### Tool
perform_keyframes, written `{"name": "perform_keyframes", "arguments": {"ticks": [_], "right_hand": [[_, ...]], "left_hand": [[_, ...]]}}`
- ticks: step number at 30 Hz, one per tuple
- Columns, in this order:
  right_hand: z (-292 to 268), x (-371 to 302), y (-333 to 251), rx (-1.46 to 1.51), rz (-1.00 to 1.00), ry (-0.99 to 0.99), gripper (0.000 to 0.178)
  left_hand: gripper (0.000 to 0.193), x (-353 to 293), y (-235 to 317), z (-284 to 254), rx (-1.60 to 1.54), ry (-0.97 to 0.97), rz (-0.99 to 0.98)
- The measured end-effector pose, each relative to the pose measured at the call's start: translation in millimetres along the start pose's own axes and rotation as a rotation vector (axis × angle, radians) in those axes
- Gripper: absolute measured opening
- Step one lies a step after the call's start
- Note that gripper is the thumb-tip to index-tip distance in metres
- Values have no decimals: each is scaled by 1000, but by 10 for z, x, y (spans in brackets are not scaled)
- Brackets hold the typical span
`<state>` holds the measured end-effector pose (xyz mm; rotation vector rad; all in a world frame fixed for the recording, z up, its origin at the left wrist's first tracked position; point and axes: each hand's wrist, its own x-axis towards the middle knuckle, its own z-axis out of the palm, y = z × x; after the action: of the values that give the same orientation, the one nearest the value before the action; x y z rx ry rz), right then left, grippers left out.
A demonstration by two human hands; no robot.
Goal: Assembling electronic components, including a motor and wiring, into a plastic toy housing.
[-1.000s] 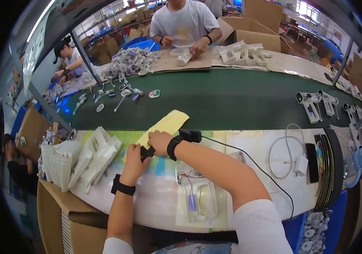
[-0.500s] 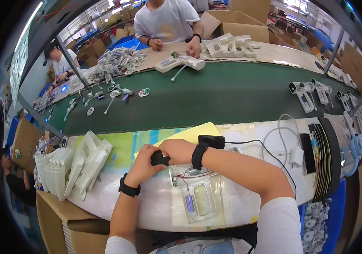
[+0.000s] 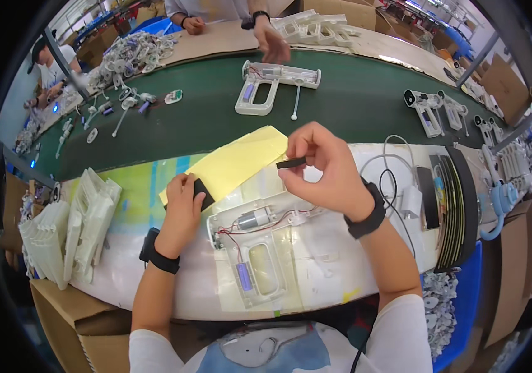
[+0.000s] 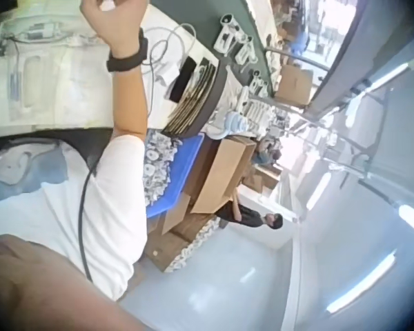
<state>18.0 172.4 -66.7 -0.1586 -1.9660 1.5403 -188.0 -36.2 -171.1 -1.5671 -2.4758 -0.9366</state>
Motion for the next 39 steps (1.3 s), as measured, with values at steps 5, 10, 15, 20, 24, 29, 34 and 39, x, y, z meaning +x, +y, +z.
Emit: {"name": "perform_keyframes", "arguments": {"ticks": [5, 10, 15, 20, 24, 29, 34, 39], "right_hand": [[248, -377, 77, -488, -24, -102, 33], [394, -353, 123, -409, 30, -98, 28], [345, -354, 180, -497, -107, -262, 43], [326, -346, 243, -508, -74, -371, 62], [373, -381, 292, -534, 55, -384, 71], [403, -316, 150, -541, -64, -293, 73], [520, -488, -113, -418, -564, -266, 57], [633, -953, -236, -450, -615, -428, 26]], "left_hand": [[39, 52, 37, 44, 40, -32, -7], [37, 61, 15, 40, -72, 30, 29], [35, 50, -13, 57, -140, 39, 9], [31, 90, -10, 40, -214, 23, 78], [26, 83, 61, 10, -197, 39, 72], [20, 157, 99, -300, -452, 228, -22], [35, -130, 854, -910, -669, -101, 47], [64, -708, 1005, -768, -1188, -343, -103]]}}
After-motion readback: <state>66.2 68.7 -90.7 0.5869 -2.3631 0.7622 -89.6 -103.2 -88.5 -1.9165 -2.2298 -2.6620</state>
